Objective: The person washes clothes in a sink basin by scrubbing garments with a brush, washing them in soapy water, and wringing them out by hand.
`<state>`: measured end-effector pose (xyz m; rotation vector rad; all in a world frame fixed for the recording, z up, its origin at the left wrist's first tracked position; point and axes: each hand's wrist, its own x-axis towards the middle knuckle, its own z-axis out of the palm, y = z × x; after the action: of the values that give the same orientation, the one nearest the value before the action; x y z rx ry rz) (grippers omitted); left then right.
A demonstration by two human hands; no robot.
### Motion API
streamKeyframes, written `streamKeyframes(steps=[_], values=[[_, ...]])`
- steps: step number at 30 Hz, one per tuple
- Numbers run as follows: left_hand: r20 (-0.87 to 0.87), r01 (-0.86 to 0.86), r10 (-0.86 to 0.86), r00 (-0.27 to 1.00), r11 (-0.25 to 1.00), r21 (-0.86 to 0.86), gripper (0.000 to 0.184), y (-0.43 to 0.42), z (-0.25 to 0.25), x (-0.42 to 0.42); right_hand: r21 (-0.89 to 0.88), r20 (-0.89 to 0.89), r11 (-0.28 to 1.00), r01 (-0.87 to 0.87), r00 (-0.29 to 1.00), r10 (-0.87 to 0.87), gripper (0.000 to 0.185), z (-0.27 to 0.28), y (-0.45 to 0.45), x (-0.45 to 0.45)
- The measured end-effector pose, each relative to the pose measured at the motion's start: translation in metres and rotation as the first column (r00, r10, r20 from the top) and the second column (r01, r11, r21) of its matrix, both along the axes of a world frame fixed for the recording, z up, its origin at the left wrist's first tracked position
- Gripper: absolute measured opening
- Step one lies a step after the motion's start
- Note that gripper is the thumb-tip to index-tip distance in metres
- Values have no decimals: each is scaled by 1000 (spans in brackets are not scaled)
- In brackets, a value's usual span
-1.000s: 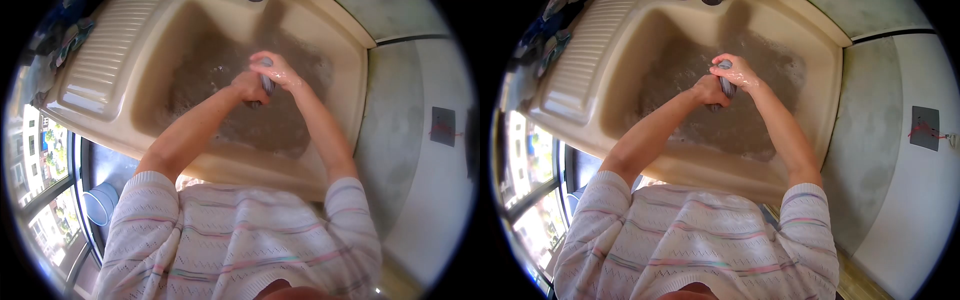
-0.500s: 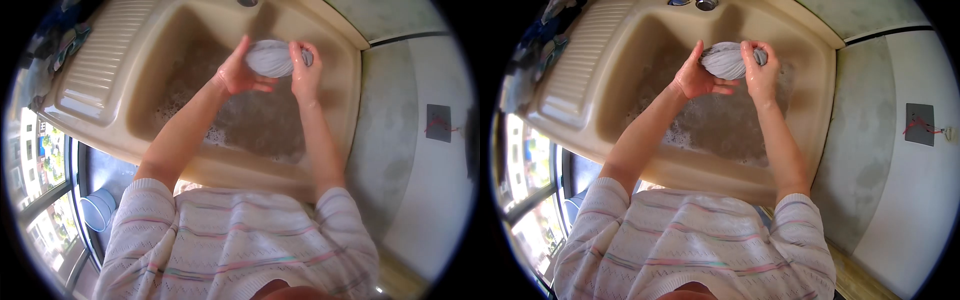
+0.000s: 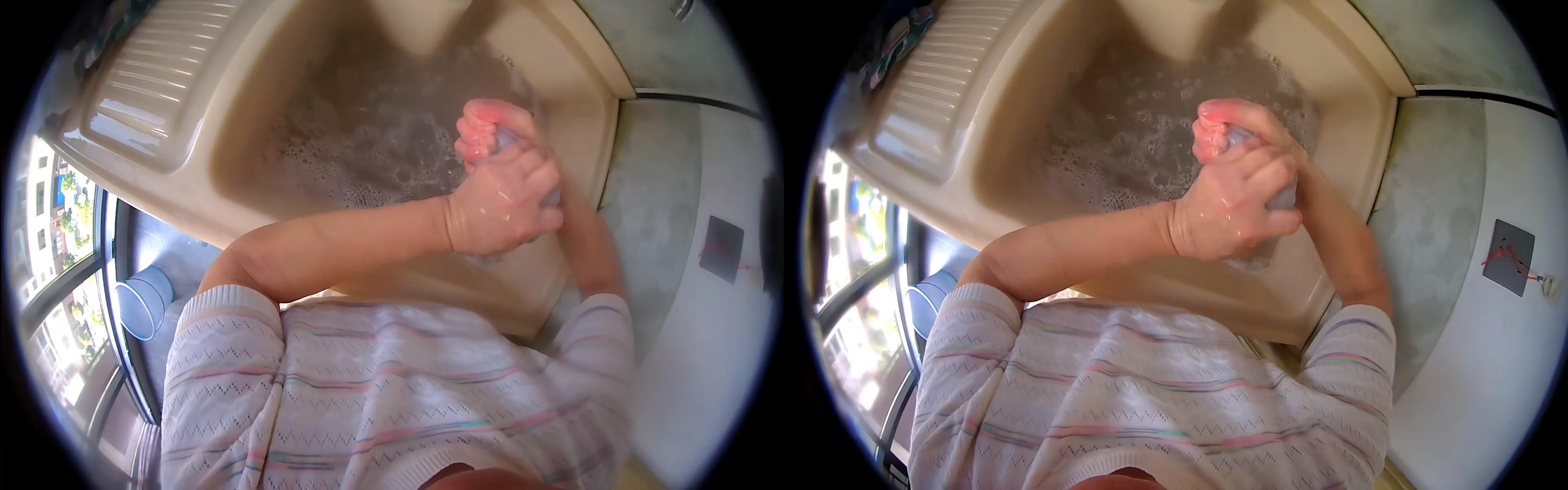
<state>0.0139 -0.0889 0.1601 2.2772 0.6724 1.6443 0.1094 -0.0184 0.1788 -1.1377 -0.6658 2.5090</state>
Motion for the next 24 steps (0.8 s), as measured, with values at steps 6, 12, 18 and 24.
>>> streamKeyframes(steps=[6, 12, 18, 24], values=[[-180, -6, 10, 984, 1000, 20, 12, -14, -18, 4, 139, 286, 881, -452, 870, 401, 30, -4, 7, -15], [-418, 130, -135, 898, 991, -39, 11, -12, -41, -1, 92, 357, 861, -500, 824, 440, 29, -43, 8, -12], [-312, -102, 55, 948, 985, -136, 56, 27, -33, -24, 145, 128, 980, 136, 980, -155, 30, -56, 13, 35], [644, 685, 417, 641, 69, -725, 51, 88, -30, -80, 741, 103, 667, 75, 970, -222, 21, -14, 5, 57]])
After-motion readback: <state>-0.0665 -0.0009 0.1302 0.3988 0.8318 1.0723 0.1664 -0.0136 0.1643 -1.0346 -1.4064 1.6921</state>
